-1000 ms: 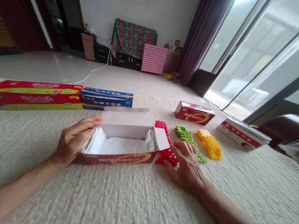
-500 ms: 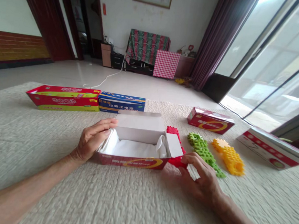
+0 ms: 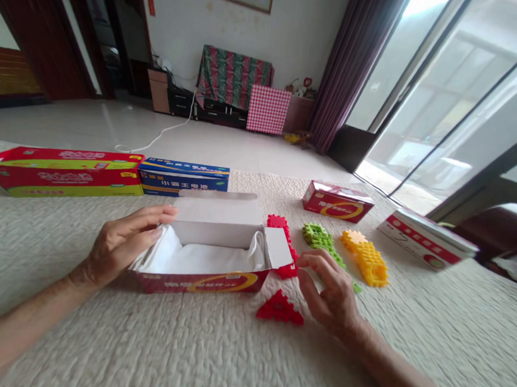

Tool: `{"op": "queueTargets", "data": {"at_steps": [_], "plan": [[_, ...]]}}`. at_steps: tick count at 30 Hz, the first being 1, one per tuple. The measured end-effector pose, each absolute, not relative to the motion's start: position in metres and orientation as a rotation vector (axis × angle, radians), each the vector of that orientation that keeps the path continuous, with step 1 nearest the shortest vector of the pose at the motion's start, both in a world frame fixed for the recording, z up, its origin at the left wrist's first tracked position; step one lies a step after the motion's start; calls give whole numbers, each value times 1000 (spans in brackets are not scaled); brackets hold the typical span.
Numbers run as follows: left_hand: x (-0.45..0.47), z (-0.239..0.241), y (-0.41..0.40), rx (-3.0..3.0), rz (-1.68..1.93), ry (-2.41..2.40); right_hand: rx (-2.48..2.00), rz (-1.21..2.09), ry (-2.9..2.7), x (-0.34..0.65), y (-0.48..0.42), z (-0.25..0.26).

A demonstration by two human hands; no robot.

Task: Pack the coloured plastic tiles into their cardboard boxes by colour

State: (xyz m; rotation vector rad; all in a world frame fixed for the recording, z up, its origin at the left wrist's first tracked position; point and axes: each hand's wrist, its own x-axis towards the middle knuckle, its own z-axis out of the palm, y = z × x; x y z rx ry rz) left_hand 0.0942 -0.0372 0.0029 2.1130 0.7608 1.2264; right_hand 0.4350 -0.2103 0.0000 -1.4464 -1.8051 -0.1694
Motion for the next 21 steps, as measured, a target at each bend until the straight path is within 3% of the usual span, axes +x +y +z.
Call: {"op": "queueTargets", "data": {"at_steps": [7, 10, 14, 21], "plan": [[101, 44, -21, 2709, 1096, 701, -1816, -341, -2026, 446, -193, 5], [116, 63, -19, 2903, 713, 766, -1914, -290, -2055, 441, -193, 12], [127, 66, -18, 2949, 464, 775, -1953, -249, -2012, 442, -195, 14], [124, 55, -17, 2777, 455, 822, -1857, 29, -1888, 453, -194, 14]]}}
